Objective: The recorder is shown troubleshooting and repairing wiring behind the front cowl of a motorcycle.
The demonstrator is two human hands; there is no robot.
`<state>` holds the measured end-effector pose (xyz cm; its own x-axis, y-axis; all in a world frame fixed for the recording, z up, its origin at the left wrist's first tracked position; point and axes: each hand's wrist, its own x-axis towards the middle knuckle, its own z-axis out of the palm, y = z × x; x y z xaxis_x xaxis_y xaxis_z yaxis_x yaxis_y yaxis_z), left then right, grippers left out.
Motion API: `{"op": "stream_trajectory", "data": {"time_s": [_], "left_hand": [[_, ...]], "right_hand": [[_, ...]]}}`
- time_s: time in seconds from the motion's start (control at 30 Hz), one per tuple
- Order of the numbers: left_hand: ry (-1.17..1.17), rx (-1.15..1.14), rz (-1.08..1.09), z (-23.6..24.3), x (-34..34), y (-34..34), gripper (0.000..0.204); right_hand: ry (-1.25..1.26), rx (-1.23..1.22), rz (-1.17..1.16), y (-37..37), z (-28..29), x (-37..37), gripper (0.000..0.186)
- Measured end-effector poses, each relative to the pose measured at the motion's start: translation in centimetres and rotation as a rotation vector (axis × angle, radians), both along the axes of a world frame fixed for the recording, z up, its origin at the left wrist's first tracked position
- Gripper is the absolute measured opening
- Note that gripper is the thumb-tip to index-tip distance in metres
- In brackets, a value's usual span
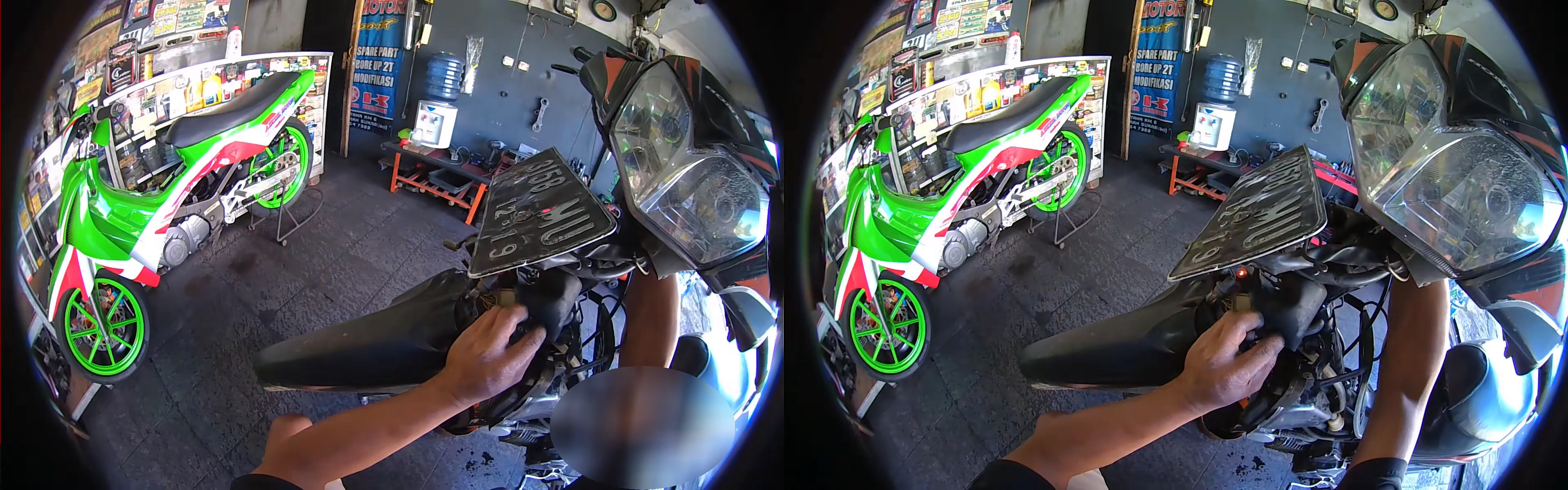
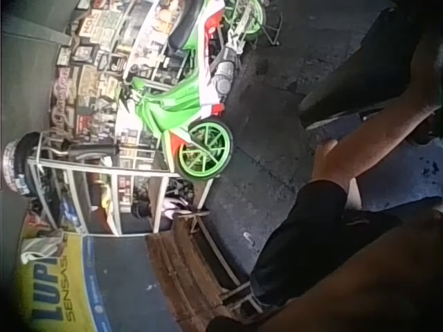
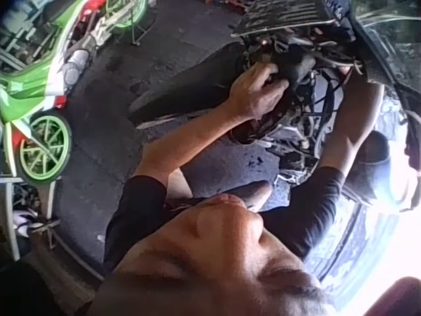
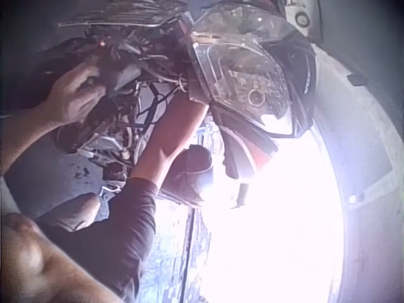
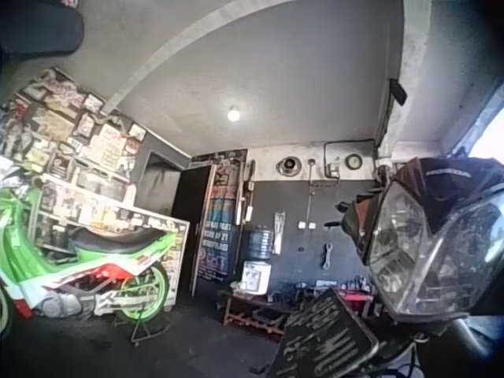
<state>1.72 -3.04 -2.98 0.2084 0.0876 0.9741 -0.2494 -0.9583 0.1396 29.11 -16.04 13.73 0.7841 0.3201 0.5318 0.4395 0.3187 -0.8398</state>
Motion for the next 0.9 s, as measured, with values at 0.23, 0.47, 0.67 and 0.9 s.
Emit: {"op": "stream_trajectory", "data": {"time_s": [0.23, 0.47, 0.67, 0.9], "left_hand": [[-0.013, 0.005, -0.010, -0.2, 0.4, 0.0, 0.028], [0.020, -0.001, -0.032, 0.0, 0.2, -0.2, 0.033], [0.011, 0.001, -0.040, -0.2, 0.5, 0.0, 0.033], [0.025, 0.033, -0.004, -0.3, 0.8, 0.2, 0.024]], "right_hand": [[-0.010, 0.000, 0.009, 1.2, 1.1, 0.9, 0.032], [-0.006, 0.014, 0.018, 2.2, 1.9, 0.4, 0.033], [-0.006, 0.019, -0.010, 0.9, 1.3, -0.3, 0.033], [0.003, 0.052, -0.026, 0.1, 1.1, -1.8, 0.033]]}}
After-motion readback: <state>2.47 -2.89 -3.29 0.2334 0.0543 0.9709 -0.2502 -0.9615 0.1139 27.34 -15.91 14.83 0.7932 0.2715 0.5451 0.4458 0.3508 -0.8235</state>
